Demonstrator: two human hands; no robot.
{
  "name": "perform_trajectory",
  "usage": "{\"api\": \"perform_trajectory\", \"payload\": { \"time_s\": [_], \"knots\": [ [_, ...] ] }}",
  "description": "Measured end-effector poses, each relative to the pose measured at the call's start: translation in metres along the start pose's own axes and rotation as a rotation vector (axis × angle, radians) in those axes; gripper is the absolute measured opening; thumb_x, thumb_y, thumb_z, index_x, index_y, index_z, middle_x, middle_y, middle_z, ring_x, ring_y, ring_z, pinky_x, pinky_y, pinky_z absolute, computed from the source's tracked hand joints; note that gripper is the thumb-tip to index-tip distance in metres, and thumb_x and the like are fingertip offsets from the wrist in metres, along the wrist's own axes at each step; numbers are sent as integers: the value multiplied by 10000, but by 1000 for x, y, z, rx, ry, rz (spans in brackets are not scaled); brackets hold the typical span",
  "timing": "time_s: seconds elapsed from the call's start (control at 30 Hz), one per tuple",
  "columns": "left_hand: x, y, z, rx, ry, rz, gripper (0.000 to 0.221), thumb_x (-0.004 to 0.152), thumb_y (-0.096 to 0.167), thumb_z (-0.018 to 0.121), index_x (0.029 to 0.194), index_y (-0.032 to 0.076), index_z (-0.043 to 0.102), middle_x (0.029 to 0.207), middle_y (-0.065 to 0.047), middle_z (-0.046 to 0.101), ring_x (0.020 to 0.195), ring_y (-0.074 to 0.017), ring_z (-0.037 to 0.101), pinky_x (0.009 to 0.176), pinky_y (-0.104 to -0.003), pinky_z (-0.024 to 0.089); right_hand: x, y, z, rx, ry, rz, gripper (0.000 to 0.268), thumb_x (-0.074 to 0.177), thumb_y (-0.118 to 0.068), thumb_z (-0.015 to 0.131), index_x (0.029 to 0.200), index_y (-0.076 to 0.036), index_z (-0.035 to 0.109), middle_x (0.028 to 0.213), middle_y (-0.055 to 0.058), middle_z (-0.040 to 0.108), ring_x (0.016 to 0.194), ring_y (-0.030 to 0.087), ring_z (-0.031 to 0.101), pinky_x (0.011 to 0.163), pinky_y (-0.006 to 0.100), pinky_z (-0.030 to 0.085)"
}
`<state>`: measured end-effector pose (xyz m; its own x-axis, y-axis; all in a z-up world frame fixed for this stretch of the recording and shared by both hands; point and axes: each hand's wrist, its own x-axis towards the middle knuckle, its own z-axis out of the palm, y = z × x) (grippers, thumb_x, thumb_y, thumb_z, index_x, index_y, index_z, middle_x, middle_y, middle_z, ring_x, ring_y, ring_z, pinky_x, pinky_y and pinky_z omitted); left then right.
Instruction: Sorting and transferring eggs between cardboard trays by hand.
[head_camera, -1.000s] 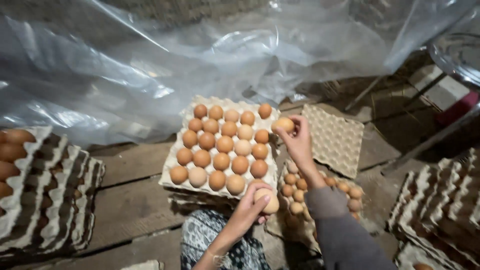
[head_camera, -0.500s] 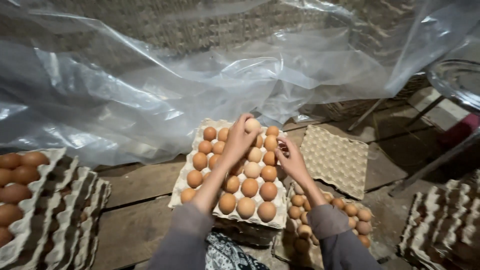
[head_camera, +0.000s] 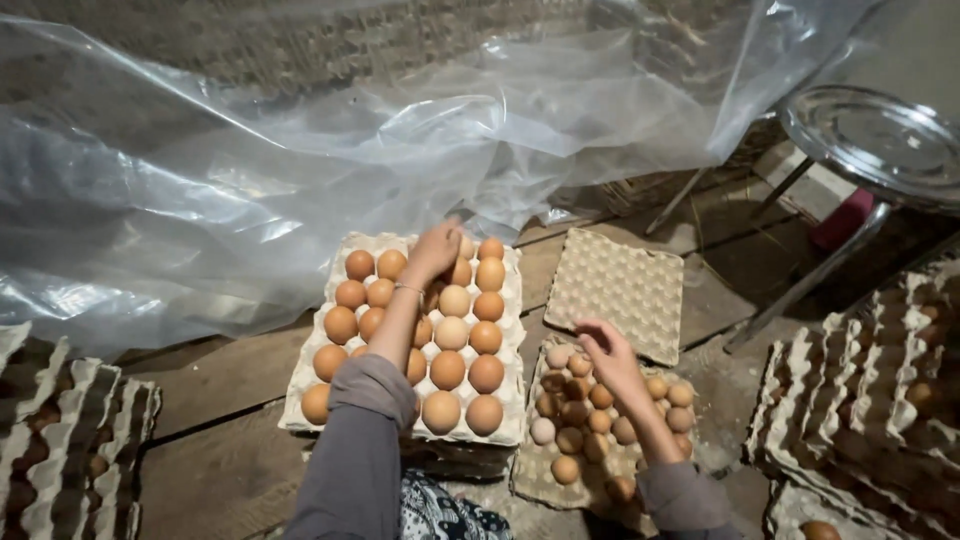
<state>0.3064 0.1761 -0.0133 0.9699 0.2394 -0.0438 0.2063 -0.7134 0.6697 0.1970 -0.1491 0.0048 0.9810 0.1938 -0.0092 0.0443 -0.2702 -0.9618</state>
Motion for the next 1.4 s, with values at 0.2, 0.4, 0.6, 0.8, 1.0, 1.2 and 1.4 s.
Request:
{"api": "perform_trajectory", "payload": {
  "time_s": [0.2, 0.4, 0.6, 0.8, 1.0, 1.2, 1.4],
  "knots": [
    [-33, 23, -19, 168, -51, 14, 438, 923, 369, 378, 1342, 250, 423, 1357, -16, 454, 1265, -271, 403, 1027, -583, 194, -17, 13, -18, 82, 99, 28, 262, 843, -34, 511, 1073, -51, 633, 1019, 182, 647, 928, 258, 613, 813, 396, 490],
    [-3, 16, 13, 485, 182, 168, 213, 841, 262, 563, 1008, 193, 675, 1049, -93, 593, 1036, -339, 546, 866, -492, 450, -26, 36, -20, 127, 76, 87, 246, 812, -73, 572, 1045, -81, 652, 935, 135, 671, 840, 204, 623, 770, 366, 506],
    [-42, 49, 6, 345, 289, 162, 397, 848, 231, 525, 1229, 123, 512, 1159, -151, 505, 1122, -373, 426, 948, -538, 324, -43, 54, -48, 105, 38, 114, 271, 830, -41, 497, 1051, -88, 647, 867, 127, 673, 771, 191, 628, 642, 284, 515],
    [-91, 75, 15, 411, 160, 222, 342, 763, 333, 645, 1070, 206, 563, 1091, -102, 479, 1075, -363, 464, 969, -601, 267, -61, 72, -85, 144, 151, 206, 261, 858, -82, 486, 1086, -77, 613, 930, 132, 631, 792, 191, 584, 681, 302, 521],
    [-96, 74, 25, 396, 353, 301, 188, 778, 212, 597, 921, 117, 520, 925, -120, 493, 878, -370, 542, 762, -508, 428, -69, 135, -124, 138, 283, 286, 246, 843, -80, 489, 1045, -54, 627, 884, 161, 642, 742, 210, 630, 634, 312, 536],
    [-151, 152, 26, 454, 580, 443, 260, 666, 92, 683, 895, 61, 563, 922, -134, 442, 911, -350, 471, 733, -459, 400, -85, 170, -140, 212, 345, 384, 289, 834, -100, 492, 1099, -30, 584, 886, 177, 638, 750, 222, 636, 638, 322, 545],
    [-210, 187, 112, 356, -50, 511, 406, 778, 176, 624, 1140, 16, 532, 1094, -190, 485, 979, -394, 509, 809, -499, 446, -92, 195, -149, 195, 375, 426, 270, 831, -84, 460, 1056, -19, 595, 851, 166, 643, 718, 215, 637, 603, 319, 555]
  ]
}}
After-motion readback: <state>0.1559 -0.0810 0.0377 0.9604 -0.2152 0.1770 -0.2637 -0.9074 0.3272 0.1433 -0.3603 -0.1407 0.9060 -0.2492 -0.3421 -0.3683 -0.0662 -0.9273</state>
